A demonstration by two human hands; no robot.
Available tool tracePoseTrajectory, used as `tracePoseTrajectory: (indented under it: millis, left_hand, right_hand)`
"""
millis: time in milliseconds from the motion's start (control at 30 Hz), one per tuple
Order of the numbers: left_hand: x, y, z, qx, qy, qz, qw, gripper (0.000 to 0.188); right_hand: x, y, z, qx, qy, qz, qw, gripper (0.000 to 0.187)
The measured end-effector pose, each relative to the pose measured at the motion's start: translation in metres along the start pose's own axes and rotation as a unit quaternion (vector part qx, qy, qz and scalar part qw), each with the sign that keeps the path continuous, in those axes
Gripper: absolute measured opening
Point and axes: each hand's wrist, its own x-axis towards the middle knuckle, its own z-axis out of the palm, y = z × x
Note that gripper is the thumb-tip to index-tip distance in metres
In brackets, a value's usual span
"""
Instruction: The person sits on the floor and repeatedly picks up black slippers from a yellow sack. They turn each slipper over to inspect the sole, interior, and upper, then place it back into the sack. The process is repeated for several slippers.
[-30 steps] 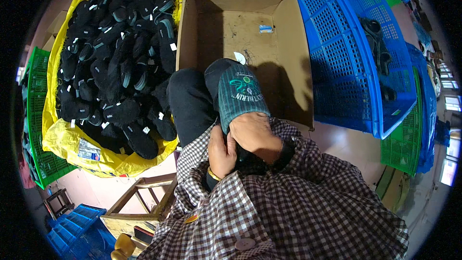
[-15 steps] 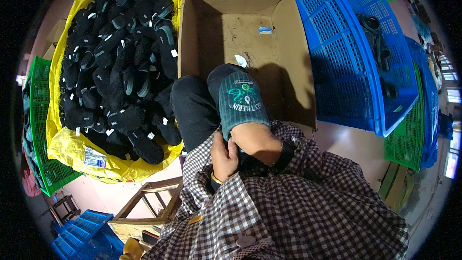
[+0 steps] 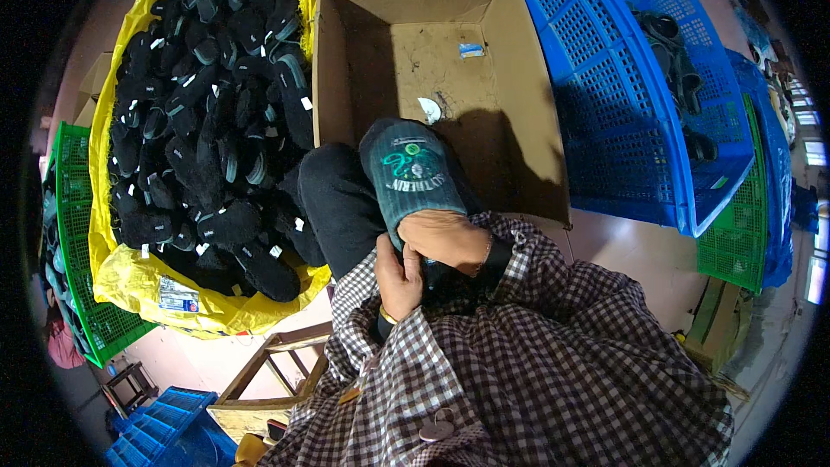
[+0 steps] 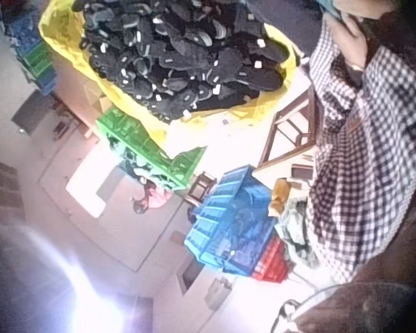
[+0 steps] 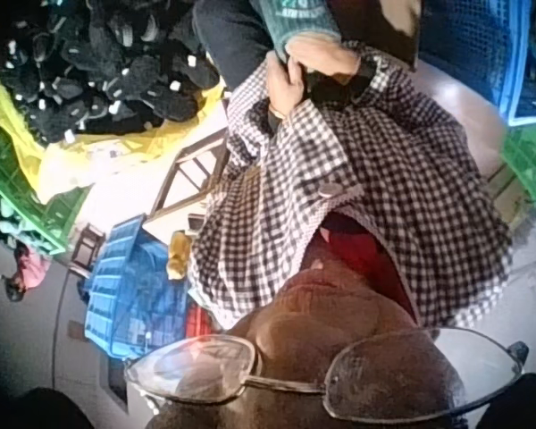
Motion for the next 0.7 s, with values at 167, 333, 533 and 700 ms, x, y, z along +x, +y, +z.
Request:
tracePoseTrajectory:
  millis: [167, 333, 533, 700]
  left_hand:
    - [-0.008, 0.007, 0.002, 0.041, 0.044, -0.019, 0.998, 0.024]
    - [-0.007, 0.01, 0.003, 0.033, 0.041, 0.018, 0.998, 0.022]
    - [0.0, -0.006, 0.01, 0.05, 0.016, 0.059, 0.997, 0.018]
    - [0.005, 0.0, -0.012, -0.184, -0.113, 0.008, 0.976, 0.028]
  right_hand:
    - [0.001, -0.053, -0.012, -0.123, 0.149, 0.01, 0.981, 0.021]
    - [0.019, -0.071, -0.013, -0.192, 0.228, 0.082, 0.951, 0.017]
    - [0.04, -0.062, -0.036, -0.109, -0.018, 0.27, 0.957, 0.019]
    - [0.038, -0.046, -0.036, 0.023, 0.099, 0.179, 0.979, 0.03]
